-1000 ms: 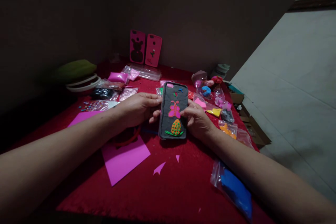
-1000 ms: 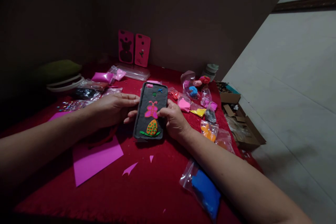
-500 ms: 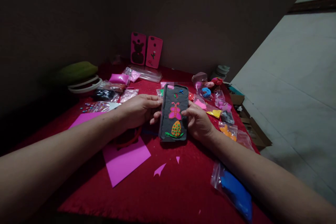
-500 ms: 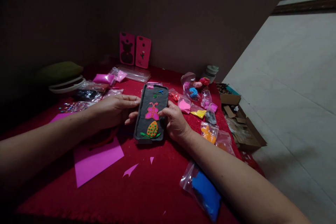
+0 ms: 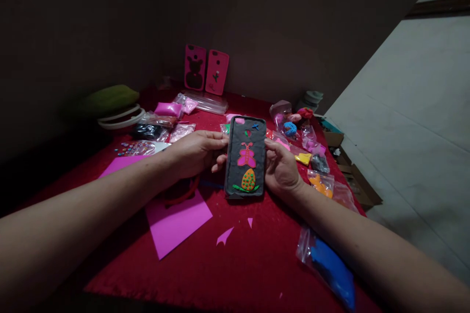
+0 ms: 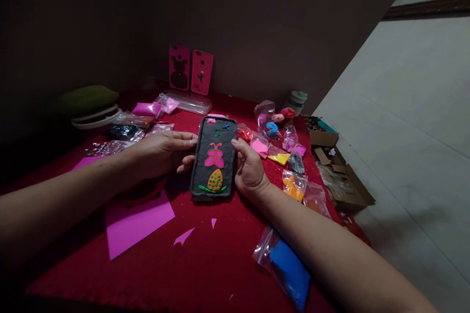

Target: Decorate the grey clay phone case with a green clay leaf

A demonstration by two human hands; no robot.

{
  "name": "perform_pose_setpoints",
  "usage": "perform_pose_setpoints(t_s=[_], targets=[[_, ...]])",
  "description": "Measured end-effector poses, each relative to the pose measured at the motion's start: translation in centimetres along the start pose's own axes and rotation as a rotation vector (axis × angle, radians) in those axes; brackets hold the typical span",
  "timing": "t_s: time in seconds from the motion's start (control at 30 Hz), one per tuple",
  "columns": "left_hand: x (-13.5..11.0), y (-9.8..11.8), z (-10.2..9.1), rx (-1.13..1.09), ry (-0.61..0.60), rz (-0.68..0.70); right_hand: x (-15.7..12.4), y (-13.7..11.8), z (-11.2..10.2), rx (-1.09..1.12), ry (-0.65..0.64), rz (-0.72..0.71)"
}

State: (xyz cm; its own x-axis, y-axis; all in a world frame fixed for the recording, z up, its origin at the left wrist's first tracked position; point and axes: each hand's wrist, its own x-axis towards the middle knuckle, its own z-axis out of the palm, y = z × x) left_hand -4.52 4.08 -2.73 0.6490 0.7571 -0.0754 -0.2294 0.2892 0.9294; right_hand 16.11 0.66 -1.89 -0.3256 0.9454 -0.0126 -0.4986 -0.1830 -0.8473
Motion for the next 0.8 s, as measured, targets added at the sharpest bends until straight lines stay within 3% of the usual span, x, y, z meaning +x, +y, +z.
perform_pose_setpoints(t_s=[0.17, 0.43, 0.6, 0.8], targets=[[-0.3, 0.5, 0.8, -0.011, 0.004, 0.009, 0.2, 0.0, -0.1, 0.06, -0.109, -0.043], [-0.4, 0.9, 1.6, -0.004, 0.042, 0.002, 0.9, 0.2, -0.3, 0.029, 0.166, -0.149], [-0.5, 1.4, 2.4, -0.01, 0.088, 0.001, 0.9, 0.3, -0.5, 0.013, 0.163, -0.079], [-0.3, 1.2, 2.3, -0.013, 0.099, 0.003, 0.8, 0.3, -0.6, 0.008, 0.135, -0.092]])
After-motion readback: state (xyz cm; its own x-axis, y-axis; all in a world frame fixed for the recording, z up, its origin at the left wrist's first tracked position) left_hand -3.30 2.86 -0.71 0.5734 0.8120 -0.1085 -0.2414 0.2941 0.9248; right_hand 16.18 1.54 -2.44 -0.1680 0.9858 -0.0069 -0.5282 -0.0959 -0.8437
